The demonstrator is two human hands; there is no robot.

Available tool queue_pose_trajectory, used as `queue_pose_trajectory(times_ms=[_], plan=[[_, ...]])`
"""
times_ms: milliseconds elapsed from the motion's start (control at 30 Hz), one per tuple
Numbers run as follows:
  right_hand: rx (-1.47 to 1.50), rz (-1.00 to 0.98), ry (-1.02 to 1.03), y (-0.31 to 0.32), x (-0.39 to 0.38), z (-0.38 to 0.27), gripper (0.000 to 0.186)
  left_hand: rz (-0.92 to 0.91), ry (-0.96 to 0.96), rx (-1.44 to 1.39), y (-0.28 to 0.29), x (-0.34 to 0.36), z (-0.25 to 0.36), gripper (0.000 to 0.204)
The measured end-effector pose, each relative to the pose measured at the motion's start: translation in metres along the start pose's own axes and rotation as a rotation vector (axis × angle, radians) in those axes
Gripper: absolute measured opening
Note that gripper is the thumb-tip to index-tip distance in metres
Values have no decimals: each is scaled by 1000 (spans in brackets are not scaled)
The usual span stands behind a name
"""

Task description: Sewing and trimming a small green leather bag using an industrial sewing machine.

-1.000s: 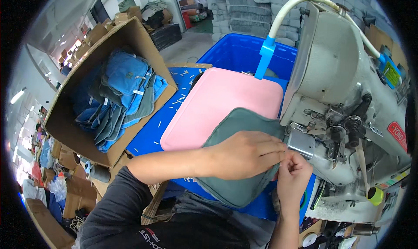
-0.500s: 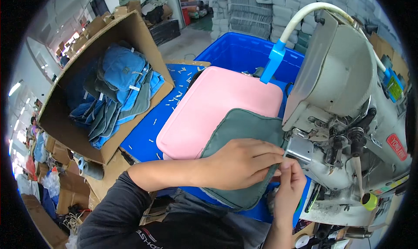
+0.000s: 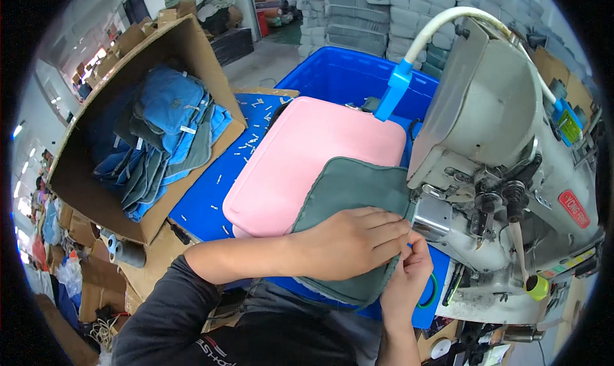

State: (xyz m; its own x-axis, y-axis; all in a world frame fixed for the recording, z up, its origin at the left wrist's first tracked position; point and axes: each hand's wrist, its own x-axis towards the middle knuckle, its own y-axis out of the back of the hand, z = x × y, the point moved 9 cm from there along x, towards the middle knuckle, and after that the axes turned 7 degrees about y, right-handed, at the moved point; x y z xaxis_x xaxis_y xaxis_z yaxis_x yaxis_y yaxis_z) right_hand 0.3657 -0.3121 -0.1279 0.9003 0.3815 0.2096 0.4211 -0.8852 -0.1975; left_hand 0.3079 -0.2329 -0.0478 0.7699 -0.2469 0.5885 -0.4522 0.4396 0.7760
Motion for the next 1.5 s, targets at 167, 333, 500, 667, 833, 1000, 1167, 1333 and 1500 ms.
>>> queue_pose_trajectory(times_ms=[167, 333, 500, 667, 833, 1000, 1167, 1333, 1500], plan=[[-240, -65, 111, -12, 2, -7, 20, -10, 48, -12, 8, -4, -6, 26], [-117, -51, 48, -6, 8, 7, 17, -2, 378, -122, 12, 7, -23, 36], [-164, 9, 102, -3, 7, -1, 21, -38, 892, -570, -1, 1, -58, 18], [-289, -4, 172, -6, -7, -12, 25, -326, 771, -263, -18, 9, -55, 15], [-234, -27, 134, -11, -17, -4, 27, -85, 995, -1010, -20, 5, -63, 10], [-200, -104, 134, -21, -27, 5, 24, -155, 1136, -1161, -36, -17, -56, 17], [-285, -144, 150, -19, -27, 5, 23, -180, 1123, -1111, -41, -20, -57, 16], [-313, -157, 154, -16, -25, 5, 22, -193, 1099, -1083, -44, -16, -60, 15], [-671, -151, 252, 13, -24, -16, 31, -222, 1140, -984, -40, -25, -62, 15]])
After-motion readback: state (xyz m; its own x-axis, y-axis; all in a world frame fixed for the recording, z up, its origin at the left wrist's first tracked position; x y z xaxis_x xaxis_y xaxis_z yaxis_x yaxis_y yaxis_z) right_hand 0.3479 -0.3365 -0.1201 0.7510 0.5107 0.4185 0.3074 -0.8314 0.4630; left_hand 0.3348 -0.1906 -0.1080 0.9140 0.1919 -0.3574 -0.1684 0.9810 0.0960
